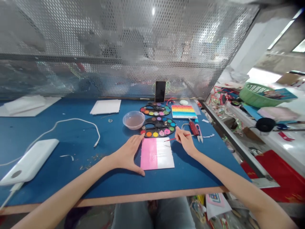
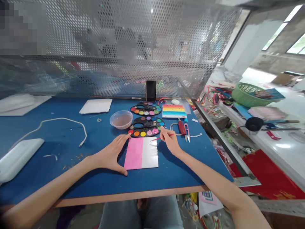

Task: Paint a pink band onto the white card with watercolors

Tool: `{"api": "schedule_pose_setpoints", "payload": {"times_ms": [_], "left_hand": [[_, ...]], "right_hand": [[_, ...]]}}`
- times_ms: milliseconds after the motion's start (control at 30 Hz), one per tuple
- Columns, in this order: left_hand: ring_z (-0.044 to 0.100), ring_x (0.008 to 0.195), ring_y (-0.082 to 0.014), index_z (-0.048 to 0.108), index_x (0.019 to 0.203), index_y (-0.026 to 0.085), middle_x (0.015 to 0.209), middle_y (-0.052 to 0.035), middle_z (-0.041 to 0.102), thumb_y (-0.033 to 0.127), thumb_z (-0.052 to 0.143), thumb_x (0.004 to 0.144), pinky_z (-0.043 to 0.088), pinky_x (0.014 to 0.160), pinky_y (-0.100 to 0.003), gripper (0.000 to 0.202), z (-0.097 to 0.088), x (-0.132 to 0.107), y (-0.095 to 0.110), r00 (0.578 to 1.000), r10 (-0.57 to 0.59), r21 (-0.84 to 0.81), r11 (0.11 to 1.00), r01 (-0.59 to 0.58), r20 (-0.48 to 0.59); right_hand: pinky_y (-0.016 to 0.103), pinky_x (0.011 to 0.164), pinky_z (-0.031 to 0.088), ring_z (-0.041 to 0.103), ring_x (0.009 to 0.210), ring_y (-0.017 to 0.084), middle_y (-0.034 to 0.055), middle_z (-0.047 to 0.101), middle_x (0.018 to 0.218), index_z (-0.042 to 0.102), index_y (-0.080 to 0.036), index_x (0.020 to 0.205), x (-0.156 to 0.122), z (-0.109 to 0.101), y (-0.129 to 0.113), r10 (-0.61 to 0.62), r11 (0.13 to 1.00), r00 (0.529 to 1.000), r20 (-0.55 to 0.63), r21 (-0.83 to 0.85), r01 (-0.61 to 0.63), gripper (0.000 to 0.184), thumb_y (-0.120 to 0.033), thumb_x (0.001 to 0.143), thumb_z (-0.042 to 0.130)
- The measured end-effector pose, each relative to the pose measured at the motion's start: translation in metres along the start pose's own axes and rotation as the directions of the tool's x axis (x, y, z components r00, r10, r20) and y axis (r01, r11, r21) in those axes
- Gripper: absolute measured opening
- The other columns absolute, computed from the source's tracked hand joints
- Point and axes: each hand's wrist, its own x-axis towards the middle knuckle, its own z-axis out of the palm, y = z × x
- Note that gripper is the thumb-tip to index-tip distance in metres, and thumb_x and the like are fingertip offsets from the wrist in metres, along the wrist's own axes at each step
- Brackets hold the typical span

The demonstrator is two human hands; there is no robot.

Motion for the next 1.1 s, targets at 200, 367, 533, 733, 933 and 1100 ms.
{"api": "schedule_pose_setpoints", "payload": {"times_ms": [200,367,533,733,933,1100], "left_hand": [[0.018,0.147,-0.0475,0.009,0.158,0.014,0.161,-0.0235,0.020,0.082,0.076,0.048,0.023,0.118,-0.061,0.145,0.003,-0.001,-0.010,0.995,-0.074,-0.012,0.997,0.075,0.061],[0.016,0.149,-0.0439,0.005,0.159,0.016,0.163,-0.0211,0.016,0.080,0.074,0.055,0.019,0.121,-0.057,0.141,0.003,-0.005,-0.010,0.994,-0.082,-0.012,0.996,0.083,0.076],[0.015,0.151,-0.0400,0.002,0.159,0.019,0.165,-0.0175,0.010,0.077,0.076,0.056,0.019,0.122,-0.052,0.139,0.004,-0.010,-0.002,0.988,-0.148,-0.111,0.982,0.153,0.054],[0.021,0.149,-0.0409,0.008,0.159,0.015,0.163,-0.0212,0.017,0.075,0.079,0.053,0.020,0.122,-0.054,0.141,0.012,-0.005,0.002,0.974,-0.224,-0.116,0.969,0.219,-0.035],[0.030,0.145,-0.0407,0.019,0.156,0.015,0.160,-0.0218,0.027,0.072,0.078,0.056,0.024,0.120,-0.054,0.130,0.014,0.000,0.011,0.957,-0.259,-0.118,0.962,0.245,-0.127],[0.035,0.143,-0.0405,0.022,0.155,0.017,0.156,-0.0212,0.034,0.069,0.080,0.056,0.026,0.118,-0.055,0.126,0.013,-0.001,0.019,0.947,-0.262,-0.124,0.962,0.242,-0.186]], "right_hand": [[0.023,0.040,0.016,0.025,0.038,0.006,-0.0059,0.031,0.042,0.045,-0.019,0.053,0.019,-0.005,0.009,0.266,0.894,0.961,0.078,0.353,-0.276,0.061,-0.070,0.086,0.055],[0.021,0.039,0.020,0.027,0.039,0.006,-0.0070,0.031,0.044,0.042,-0.020,0.056,0.026,-0.011,0.009,0.283,0.836,0.948,0.144,0.447,-0.318,0.056,-0.064,0.083,0.063],[0.020,0.038,0.018,0.027,0.040,0.006,-0.0069,0.034,0.044,0.043,-0.020,0.058,0.026,-0.011,0.011,0.262,0.820,0.950,0.168,0.480,-0.311,0.051,-0.058,0.082,0.068],[0.020,0.037,0.020,0.026,0.038,0.007,-0.0079,0.033,0.042,0.037,-0.021,0.059,0.024,-0.016,0.009,0.244,0.795,0.950,0.194,0.522,-0.310,0.052,-0.056,0.085,0.066],[0.019,0.036,0.025,0.026,0.036,0.007,-0.0090,0.030,0.042,0.033,-0.022,0.062,0.021,-0.027,0.007,0.224,0.770,0.962,0.159,0.575,-0.275,0.051,-0.054,0.090,0.062],[0.018,0.035,0.024,0.025,0.036,0.007,-0.0088,0.030,0.041,0.033,-0.022,0.060,0.022,-0.034,0.008,0.217,0.766,0.967,0.133,0.591,-0.253,0.051,-0.053,0.092,0.059]]}}
